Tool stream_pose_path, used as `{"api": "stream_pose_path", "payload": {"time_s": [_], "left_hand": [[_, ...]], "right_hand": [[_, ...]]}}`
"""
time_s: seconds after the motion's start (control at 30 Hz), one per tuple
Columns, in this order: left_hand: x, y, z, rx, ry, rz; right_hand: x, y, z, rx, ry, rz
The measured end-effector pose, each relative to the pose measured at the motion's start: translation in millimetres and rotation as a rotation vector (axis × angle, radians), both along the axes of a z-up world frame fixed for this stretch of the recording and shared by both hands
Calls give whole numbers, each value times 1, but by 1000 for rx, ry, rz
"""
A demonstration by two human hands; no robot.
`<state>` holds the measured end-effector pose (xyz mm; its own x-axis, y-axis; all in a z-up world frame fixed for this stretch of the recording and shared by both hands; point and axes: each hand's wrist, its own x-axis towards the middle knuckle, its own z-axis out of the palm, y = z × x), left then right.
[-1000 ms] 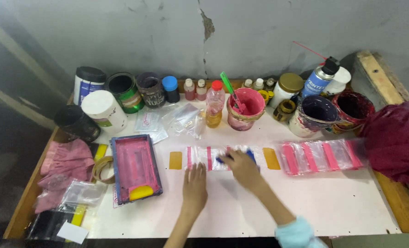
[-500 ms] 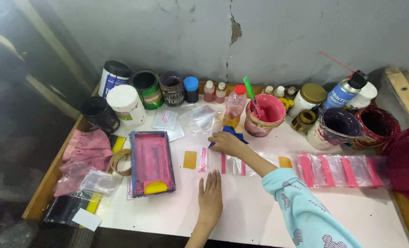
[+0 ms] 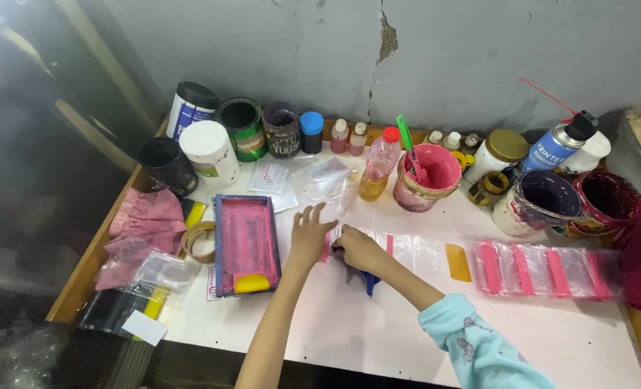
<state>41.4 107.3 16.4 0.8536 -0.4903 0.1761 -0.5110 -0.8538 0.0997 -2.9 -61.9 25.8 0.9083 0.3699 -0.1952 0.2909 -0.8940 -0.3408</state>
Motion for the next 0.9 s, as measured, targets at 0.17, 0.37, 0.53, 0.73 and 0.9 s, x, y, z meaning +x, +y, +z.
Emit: {"api": "stream_pose_path", "payload": {"time_s": [0.17,0.37,0.53,0.73,0.9], "left_hand": [[17,-23,11,227,71,-87],[42,-32,-9,371,49,-143],[48,-27,-12,401,68,-181],[31,-13,31,398,6,-238],[46,-15,4,438,-41,-249]], "right_hand": [[-6,18,27,12,36,-67],[-25,25,68,42,95,-74],[-39,32,106,54,131,-78],[-28,14,77,172,74,-117],[-33,16,63,102,88,-67]]}}
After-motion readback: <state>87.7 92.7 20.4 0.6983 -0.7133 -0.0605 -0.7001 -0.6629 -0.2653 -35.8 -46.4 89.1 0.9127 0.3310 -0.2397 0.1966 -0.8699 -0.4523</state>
